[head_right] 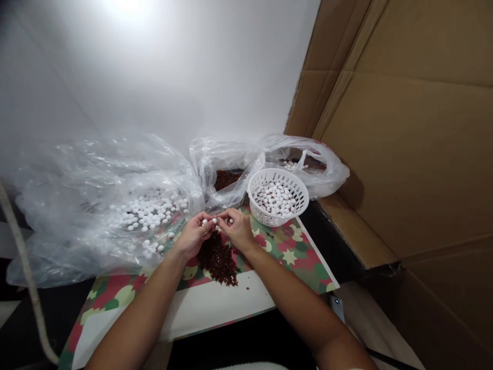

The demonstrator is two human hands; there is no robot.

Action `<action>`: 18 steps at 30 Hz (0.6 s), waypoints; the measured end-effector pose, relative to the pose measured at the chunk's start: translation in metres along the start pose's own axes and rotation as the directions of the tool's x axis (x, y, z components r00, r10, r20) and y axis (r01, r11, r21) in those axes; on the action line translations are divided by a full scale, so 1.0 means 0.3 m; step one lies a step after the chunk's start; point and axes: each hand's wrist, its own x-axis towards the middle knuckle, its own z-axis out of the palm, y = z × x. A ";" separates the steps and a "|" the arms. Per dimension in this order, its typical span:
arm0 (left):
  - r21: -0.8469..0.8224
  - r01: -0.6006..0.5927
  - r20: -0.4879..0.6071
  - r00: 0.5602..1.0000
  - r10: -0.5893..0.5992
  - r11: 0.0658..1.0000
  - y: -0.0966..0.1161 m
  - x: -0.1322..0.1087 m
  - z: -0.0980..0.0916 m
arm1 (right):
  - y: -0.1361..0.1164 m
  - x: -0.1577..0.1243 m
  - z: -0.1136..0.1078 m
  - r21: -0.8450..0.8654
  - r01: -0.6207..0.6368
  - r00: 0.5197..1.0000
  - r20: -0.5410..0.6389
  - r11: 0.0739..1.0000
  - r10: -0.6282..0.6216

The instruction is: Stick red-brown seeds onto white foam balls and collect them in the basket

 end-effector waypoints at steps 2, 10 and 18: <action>0.004 -0.011 -0.008 1.000 0.011 1.000 0.001 -0.002 0.004 | 0.002 -0.002 0.000 0.010 -0.010 1.000 0.006 1.000 0.010; 0.006 -0.037 -0.048 0.998 0.037 0.999 -0.003 0.000 -0.002 | 0.002 -0.001 -0.005 0.076 0.031 0.997 0.066 0.997 -0.036; 0.013 -0.064 -0.061 0.996 0.065 0.998 0.003 -0.005 0.005 | -0.006 -0.006 -0.007 0.175 0.002 0.995 0.095 0.985 -0.019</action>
